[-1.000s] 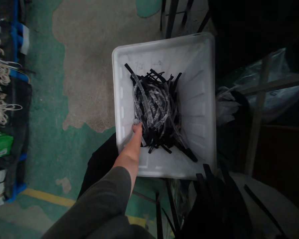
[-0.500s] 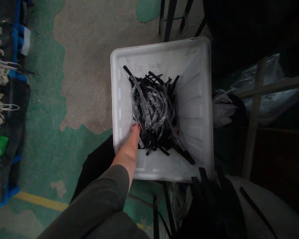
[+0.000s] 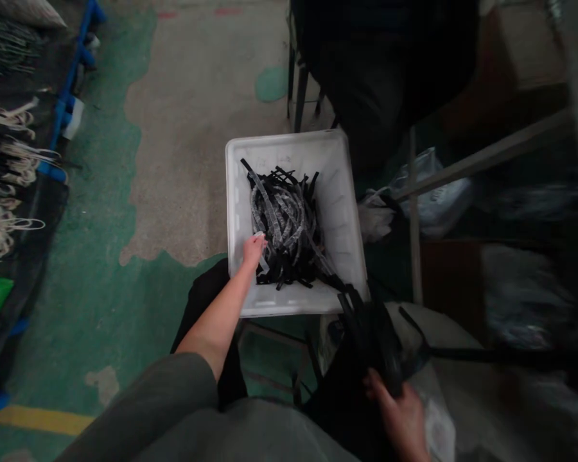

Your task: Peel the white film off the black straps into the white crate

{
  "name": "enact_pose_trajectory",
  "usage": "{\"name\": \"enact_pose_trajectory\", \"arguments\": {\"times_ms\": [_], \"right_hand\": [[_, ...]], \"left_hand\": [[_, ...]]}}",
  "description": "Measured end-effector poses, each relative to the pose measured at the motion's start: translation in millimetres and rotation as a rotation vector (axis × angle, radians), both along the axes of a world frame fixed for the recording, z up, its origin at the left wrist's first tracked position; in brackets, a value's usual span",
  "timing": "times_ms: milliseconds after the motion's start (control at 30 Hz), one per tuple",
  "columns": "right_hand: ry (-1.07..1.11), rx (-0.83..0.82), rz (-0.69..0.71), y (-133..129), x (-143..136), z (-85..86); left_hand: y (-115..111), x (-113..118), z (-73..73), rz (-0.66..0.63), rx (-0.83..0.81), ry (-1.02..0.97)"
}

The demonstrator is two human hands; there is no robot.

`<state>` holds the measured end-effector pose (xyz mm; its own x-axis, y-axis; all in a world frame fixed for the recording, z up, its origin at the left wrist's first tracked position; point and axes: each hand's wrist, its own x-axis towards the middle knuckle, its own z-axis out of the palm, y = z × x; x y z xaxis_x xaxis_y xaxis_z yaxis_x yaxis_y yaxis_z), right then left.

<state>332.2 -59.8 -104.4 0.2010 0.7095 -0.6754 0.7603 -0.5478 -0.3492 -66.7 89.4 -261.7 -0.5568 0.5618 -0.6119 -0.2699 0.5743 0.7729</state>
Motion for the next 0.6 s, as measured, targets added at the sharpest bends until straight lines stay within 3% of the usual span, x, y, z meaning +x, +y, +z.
{"name": "enact_pose_trajectory", "arguments": {"times_ms": [100,167,233,300,433,600], "right_hand": [[0.255,0.059,-0.194,8.8,-14.6,29.1],[0.479,0.092,-0.224,8.9,-27.6,54.2],[0.696,0.082,-0.182,5.9,-44.0,76.4],[0.878,0.079,-0.164,2.9,-62.3,91.1],[1.095,0.027,-0.168,-0.3,-94.1,102.4],[1.179,0.087,-0.171,-7.6,-114.5,119.5]], "left_hand": [[-16.0,12.8,82.5,-0.201,0.124,-0.018],[-41.0,26.9,134.6,-0.42,0.213,-0.045],[-74.0,43.9,178.1,-0.623,0.275,-0.08],[-108.5,61.8,210.0,-0.765,0.309,-0.119],[-162.5,91.0,242.9,-0.893,0.34,-0.142],[-196.2,103.0,252.8,-0.987,0.322,-0.139]]}}
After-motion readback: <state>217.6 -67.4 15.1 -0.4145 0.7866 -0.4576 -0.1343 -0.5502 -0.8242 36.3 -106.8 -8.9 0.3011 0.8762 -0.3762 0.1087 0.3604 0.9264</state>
